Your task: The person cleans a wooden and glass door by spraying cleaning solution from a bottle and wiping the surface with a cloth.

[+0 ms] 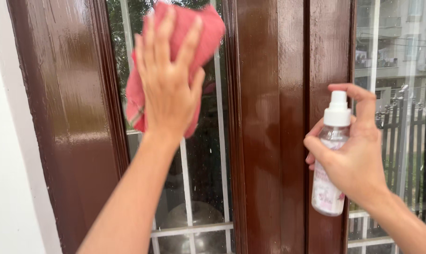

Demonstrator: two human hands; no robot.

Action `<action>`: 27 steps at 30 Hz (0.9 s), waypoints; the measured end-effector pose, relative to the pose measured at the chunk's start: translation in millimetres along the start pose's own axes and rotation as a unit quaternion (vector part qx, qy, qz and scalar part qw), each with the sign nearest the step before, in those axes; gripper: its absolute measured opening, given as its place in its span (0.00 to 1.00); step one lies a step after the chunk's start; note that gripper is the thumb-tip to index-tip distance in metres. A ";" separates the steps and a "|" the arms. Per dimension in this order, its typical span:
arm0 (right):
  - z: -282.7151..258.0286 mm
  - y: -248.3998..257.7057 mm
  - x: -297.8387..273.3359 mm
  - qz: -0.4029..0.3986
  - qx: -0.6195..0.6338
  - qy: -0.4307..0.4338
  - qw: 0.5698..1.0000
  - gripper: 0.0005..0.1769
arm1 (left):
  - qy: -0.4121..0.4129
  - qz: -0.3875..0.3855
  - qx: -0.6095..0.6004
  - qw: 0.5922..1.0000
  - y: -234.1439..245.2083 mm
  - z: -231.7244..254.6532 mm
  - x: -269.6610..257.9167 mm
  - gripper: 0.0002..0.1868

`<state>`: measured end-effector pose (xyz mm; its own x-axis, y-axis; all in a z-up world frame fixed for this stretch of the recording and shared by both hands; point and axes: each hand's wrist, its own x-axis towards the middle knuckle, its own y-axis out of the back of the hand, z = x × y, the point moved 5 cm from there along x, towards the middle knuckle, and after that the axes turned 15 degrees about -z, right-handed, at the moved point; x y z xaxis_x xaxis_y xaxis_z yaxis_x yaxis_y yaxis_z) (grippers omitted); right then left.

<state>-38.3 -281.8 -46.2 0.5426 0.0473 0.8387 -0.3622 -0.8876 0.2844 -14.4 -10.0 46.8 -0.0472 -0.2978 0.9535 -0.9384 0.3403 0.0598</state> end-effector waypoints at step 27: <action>-36.8 -57.8 -13.5 -0.004 0.045 -0.027 0.999 0.43 | -0.046 -0.166 -0.095 0.980 -15.8 37.5 -113.9 0.41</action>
<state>-52.5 -214.2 -56.9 0.5853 0.0317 0.8102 -0.2894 -0.9253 0.2452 -7.1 -14.8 -73.8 0.2113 -0.4960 0.8422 -0.8266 0.3691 0.4248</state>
